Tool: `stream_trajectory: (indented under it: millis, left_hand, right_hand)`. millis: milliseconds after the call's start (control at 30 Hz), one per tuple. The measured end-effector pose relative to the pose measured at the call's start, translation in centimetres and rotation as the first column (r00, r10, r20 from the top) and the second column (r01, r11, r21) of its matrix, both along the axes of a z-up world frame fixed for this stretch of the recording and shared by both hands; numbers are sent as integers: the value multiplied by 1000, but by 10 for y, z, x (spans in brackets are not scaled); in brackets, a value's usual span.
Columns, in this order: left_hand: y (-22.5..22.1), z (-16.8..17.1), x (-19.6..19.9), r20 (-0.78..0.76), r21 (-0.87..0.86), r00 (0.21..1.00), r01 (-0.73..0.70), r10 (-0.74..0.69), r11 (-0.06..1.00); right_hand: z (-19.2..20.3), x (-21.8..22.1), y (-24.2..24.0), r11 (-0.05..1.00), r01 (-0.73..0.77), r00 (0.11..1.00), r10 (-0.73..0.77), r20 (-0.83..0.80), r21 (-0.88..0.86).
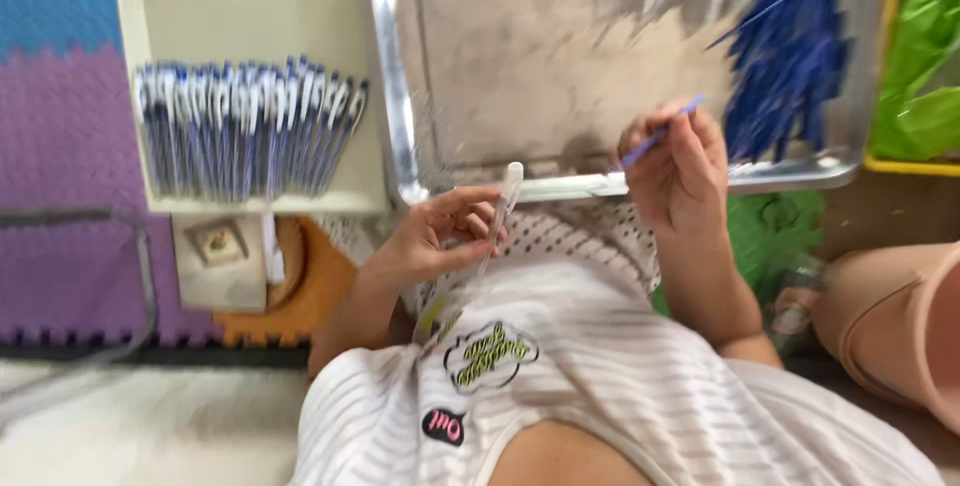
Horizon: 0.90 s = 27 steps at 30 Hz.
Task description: The person inserts blue ink refills into white pen barrels and attaches blue caps by hand while working over a metal tray.
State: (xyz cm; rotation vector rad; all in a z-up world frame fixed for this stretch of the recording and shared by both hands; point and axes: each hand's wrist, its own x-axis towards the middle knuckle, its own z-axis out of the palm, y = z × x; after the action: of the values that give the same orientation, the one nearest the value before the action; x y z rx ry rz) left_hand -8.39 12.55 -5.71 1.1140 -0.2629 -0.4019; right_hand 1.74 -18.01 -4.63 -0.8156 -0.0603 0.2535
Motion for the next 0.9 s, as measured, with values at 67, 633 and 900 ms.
stream_trajectory:
  millis: [67, 633, 900]
  left_hand:
    - [4, 6, -15, 9, 49, 999, -36, 36, 998]
    - [-5, 34, -18, 100, 179, 991, -102, 86, 978]
    - [-9, 32, -15, 48, 249, 989, -145, 138, 957]
  right_hand:
    - [-3, 0, 16, 998, -2, 1000, 3, 14, -57]
    - [-2, 4, 18, 968, 54, 986, -12, 167, -246]
    - [13, 13, 23, 898, -48, 966, 153, 208, -438]
